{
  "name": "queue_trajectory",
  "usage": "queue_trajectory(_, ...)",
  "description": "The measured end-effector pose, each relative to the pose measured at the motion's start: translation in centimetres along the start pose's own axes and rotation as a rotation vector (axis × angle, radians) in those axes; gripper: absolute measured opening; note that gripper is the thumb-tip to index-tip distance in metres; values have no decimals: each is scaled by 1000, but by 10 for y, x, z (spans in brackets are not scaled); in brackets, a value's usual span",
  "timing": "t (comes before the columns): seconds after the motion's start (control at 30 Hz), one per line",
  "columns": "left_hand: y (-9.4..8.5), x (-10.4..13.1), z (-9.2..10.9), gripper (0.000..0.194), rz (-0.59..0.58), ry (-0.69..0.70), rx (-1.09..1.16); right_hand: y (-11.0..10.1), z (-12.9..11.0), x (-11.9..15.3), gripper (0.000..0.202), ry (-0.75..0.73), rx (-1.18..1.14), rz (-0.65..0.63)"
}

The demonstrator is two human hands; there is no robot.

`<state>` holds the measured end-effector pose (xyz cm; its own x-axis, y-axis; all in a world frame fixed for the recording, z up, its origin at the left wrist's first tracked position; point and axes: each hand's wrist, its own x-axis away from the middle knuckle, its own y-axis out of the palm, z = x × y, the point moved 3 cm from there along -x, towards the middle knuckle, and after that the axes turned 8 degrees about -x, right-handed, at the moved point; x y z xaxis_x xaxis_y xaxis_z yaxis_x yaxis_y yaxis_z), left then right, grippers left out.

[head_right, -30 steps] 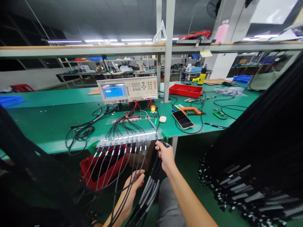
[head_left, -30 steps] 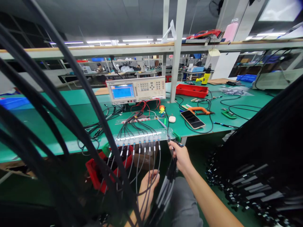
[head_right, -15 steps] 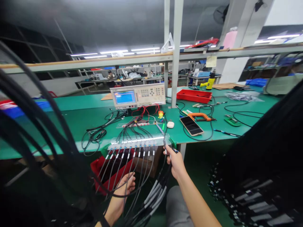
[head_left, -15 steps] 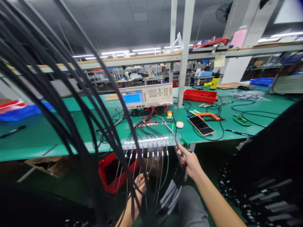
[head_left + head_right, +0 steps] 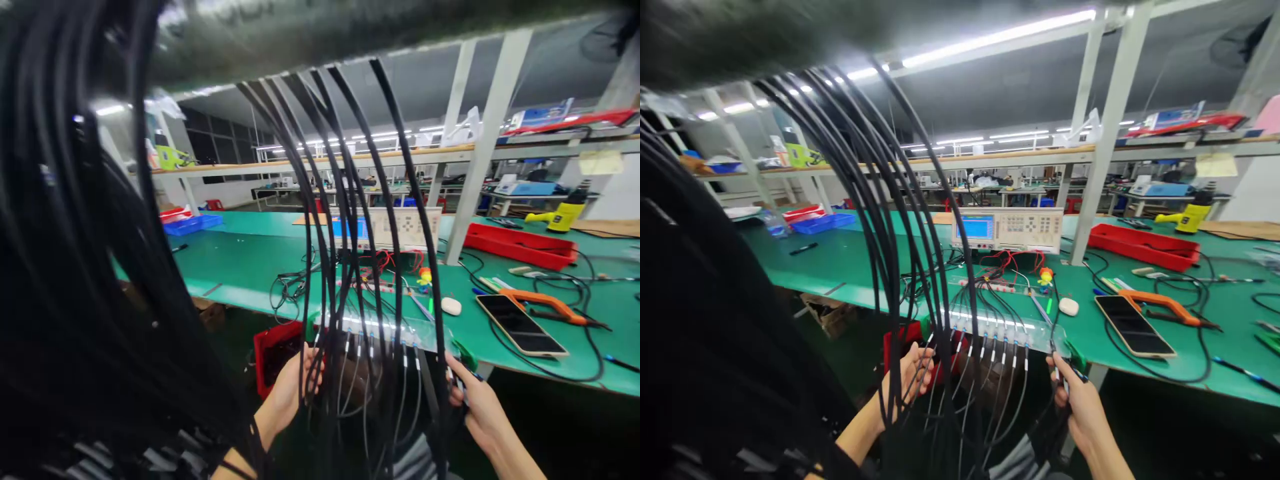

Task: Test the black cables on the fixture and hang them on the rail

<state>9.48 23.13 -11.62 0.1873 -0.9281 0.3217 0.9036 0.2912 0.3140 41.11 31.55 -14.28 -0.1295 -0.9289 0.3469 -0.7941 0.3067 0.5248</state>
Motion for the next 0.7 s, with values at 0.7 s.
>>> queue_trajectory(0.7, 29, 60, -2, 50, -89, -1, -288, -52, 123, 37, 55, 82, 22, 153)
